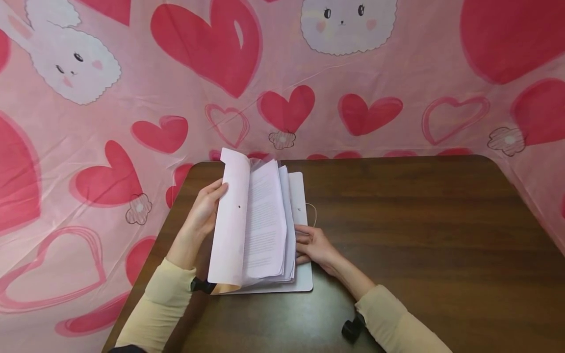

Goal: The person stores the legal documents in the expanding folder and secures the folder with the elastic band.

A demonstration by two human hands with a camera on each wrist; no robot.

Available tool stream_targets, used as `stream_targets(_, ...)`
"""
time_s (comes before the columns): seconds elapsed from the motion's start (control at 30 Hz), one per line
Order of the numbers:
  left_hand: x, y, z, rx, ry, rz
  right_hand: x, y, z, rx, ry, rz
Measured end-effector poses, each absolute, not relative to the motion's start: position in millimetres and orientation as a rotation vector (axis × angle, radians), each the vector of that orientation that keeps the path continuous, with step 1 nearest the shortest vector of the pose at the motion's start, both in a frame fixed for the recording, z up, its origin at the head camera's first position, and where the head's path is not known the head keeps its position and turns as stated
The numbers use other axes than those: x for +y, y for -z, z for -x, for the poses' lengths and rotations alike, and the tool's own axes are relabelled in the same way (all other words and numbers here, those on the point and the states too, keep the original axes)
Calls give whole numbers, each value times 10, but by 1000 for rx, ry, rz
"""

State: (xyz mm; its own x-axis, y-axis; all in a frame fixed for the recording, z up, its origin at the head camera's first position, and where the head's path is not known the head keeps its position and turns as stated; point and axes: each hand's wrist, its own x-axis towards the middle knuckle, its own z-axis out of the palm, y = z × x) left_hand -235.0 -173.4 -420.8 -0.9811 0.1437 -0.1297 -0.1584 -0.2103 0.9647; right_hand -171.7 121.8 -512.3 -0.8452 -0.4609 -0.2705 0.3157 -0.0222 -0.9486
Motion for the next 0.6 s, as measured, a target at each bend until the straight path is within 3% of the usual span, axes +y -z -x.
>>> stream_targets(0.6,-1617,4315,2380,1831,-2272,-18,1806,5025,1776,2056,1878,264)
